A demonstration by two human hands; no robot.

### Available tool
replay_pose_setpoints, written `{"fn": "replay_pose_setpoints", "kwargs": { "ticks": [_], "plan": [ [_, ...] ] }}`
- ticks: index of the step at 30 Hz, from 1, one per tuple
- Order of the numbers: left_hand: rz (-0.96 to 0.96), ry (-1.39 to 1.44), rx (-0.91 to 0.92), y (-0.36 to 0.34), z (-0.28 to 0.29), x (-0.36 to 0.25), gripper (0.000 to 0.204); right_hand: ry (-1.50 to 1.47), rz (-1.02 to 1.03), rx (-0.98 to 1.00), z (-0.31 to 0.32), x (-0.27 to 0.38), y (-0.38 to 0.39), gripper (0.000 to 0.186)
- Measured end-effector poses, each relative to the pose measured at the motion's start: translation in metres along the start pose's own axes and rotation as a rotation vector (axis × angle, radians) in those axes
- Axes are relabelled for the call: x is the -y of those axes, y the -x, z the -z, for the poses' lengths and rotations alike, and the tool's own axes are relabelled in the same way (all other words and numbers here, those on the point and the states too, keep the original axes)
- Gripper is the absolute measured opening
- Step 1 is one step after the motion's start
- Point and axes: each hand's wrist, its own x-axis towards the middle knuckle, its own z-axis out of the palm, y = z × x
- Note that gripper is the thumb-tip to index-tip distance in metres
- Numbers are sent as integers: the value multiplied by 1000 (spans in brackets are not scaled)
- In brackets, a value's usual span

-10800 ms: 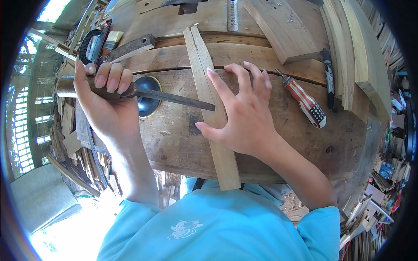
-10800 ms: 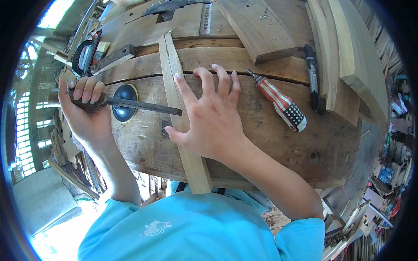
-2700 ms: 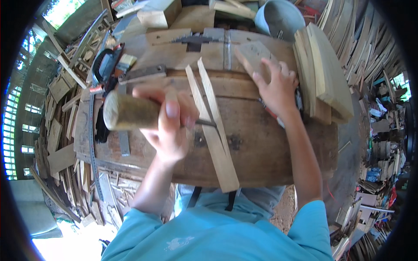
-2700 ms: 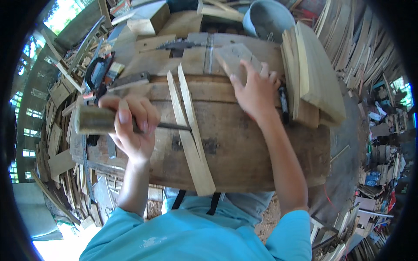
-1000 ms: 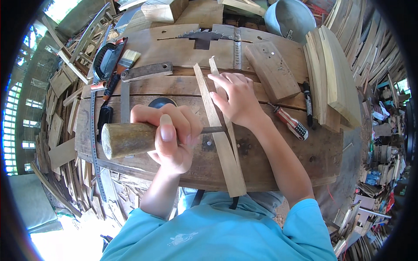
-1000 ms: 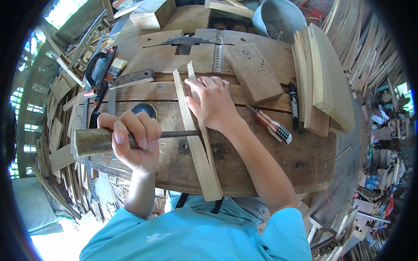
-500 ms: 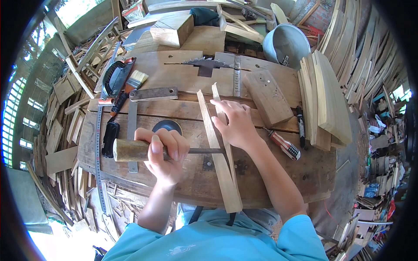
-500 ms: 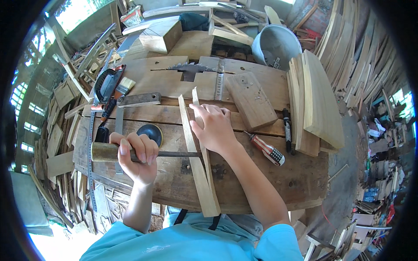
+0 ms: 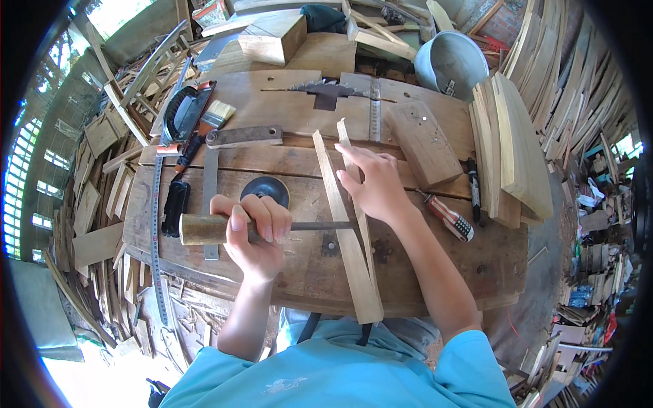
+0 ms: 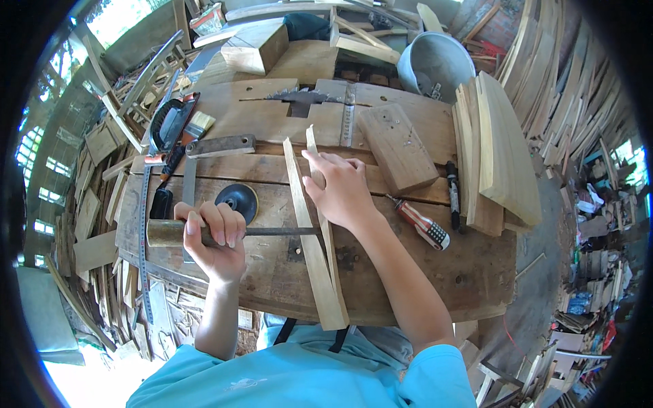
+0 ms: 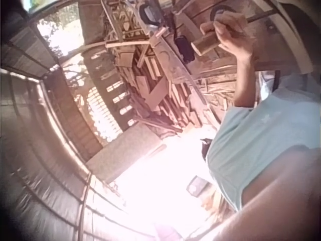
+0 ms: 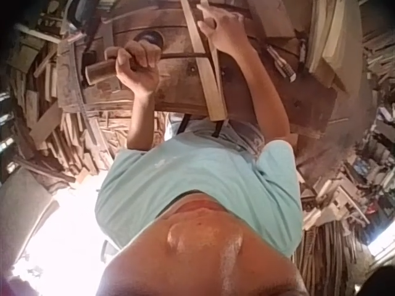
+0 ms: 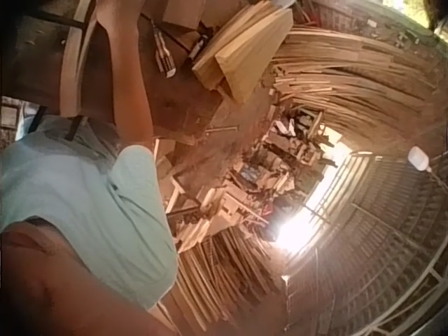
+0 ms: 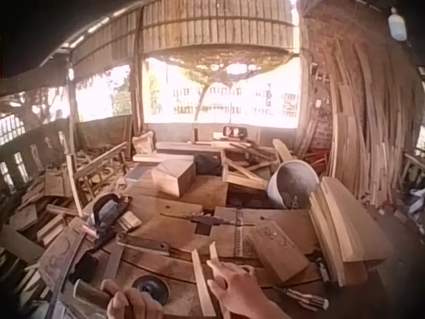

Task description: Using a chisel and a mallet to shape or notch a piece of wood on a workbench.

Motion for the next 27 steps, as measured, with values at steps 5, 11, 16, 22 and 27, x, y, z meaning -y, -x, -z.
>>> {"fn": "replay_pose_setpoints", "kwargs": {
  "ticks": [5, 11, 16, 22, 27],
  "plan": [
    [19, 24, -8, 1, 1, 0, 23, -23, 13, 1, 3, 0, 0, 51],
    [41, 21, 5, 1, 5, 0, 23, -30, 33, -11, 1, -2, 0, 51],
    [49, 21, -30, 3, 7, -2, 22, -52, 59, -43, -1, -4, -3, 50],
    [49, 38, -22, 3, 9, -1, 21, -49, 49, -30, 0, -4, -2, 50],
    [50, 58, -7, 4, 13, 0, 22, -42, 71, -64, -4, -8, -1, 50]
  ]
}}
